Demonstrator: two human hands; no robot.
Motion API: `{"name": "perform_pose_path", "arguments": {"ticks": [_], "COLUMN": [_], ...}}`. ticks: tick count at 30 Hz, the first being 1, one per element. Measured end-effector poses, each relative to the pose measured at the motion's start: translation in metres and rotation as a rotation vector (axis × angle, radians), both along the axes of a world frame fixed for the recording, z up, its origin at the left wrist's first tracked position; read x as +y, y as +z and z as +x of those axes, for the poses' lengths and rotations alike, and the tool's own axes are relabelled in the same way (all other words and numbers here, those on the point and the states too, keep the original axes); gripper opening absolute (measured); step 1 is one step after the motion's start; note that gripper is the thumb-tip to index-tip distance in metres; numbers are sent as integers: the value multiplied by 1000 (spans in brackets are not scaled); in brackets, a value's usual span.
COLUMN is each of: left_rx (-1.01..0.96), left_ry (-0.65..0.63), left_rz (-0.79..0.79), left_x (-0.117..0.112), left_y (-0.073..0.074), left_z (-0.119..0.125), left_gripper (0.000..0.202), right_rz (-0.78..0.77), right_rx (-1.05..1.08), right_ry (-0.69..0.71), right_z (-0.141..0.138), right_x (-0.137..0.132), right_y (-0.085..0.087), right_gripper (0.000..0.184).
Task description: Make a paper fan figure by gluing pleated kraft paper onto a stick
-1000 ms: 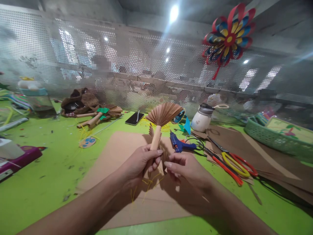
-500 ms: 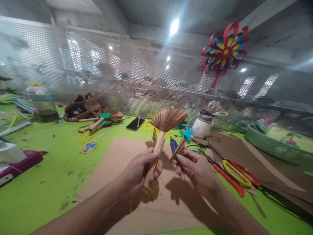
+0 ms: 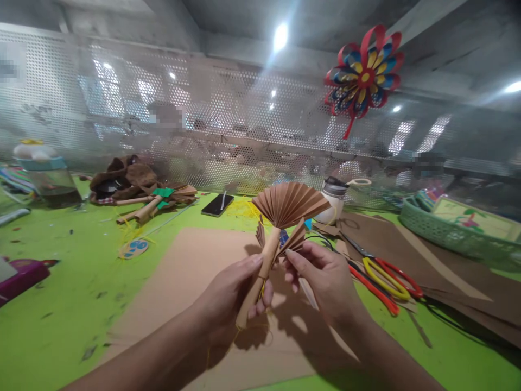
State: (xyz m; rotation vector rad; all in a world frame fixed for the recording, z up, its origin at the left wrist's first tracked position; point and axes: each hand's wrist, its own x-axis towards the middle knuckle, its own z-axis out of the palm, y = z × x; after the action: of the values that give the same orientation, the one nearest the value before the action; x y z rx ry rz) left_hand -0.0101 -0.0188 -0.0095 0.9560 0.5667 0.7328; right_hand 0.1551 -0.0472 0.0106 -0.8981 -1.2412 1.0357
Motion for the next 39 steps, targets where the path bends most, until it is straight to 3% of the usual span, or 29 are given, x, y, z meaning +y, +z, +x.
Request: {"name": "perform_pose_path", "arguments": {"ticks": [7,14,27,39], "left_rx": [9,11,21,45], "left_ry": [14,-35,1,-10], "left_rz": [-22,30,101,132], "left_x": [-5,-5,-10,-10], "left_y": [2,4,5,1], "left_z": [2,2,3,3], "left_gripper": [30,33,36,35], "right_rz": [-26,-35,-29,-147], "right_rx": [-4,13,29,236], "right_ry": [-23,-31,-113,-72], "right_z": [-1,-3,-9,-9], "right_x": [-4,-2,-5,-5], "right_y": [4,2,-1,-3], "right_gripper": [17,18,19,18]}}
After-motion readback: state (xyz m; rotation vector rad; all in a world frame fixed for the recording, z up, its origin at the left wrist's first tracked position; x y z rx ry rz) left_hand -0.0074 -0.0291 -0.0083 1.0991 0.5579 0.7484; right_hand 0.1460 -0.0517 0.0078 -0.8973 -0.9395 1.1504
